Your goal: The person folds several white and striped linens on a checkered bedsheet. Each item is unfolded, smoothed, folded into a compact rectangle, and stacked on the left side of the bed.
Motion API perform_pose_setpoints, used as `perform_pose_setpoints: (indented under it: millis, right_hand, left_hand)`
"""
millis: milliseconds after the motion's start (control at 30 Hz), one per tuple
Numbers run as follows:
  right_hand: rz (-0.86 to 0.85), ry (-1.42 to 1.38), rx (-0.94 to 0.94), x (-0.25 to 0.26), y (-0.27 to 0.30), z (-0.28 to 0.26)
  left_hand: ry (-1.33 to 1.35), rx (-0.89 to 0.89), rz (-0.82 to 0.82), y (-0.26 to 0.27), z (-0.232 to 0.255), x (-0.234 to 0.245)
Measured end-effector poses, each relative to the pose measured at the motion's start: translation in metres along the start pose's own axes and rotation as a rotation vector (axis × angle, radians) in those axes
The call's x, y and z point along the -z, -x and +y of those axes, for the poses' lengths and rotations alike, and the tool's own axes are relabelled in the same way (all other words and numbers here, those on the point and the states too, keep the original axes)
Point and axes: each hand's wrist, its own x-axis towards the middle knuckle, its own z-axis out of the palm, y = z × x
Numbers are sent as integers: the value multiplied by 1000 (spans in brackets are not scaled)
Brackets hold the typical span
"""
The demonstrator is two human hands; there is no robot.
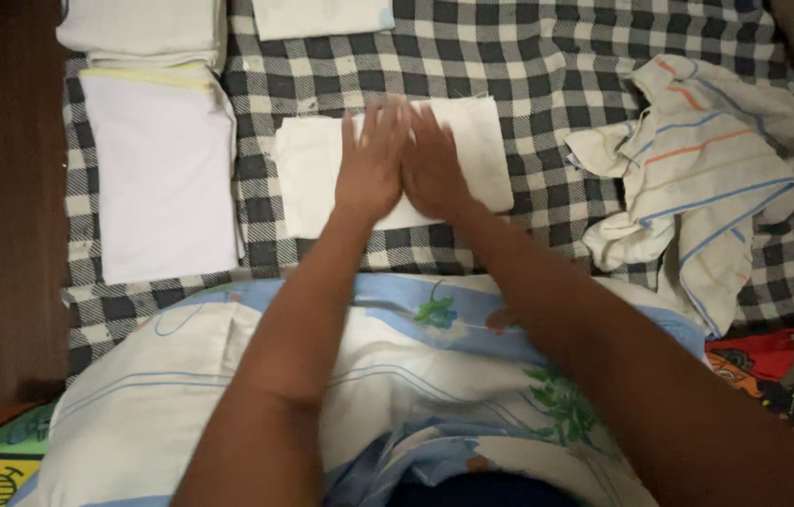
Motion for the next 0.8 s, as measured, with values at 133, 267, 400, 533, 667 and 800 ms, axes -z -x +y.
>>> perform_pose_setpoints:
  millis: [133, 267, 400, 533, 667, 800]
  right_hand:
    - [106, 106, 110, -24, 10, 23]
    - [81, -1, -369, 10, 23, 71]
    - [-65, -189, -726, 32, 17, 86]
    - [-215, -416, -807, 28, 23, 84]
    - [-172, -524, -679, 41, 29, 74]
    - [-94, -786, -681, 81, 30, 49]
  left_hand:
    - [451, 72, -401, 23, -14, -13]
    - [349, 395, -266, 29, -47, 4]
    - [521, 656, -206, 32, -66, 16]
    - [676, 906, -344, 32, -67, 6]
    - [837, 981, -283, 36, -76, -10]
    - [1424, 979, -98, 48, -73, -27]
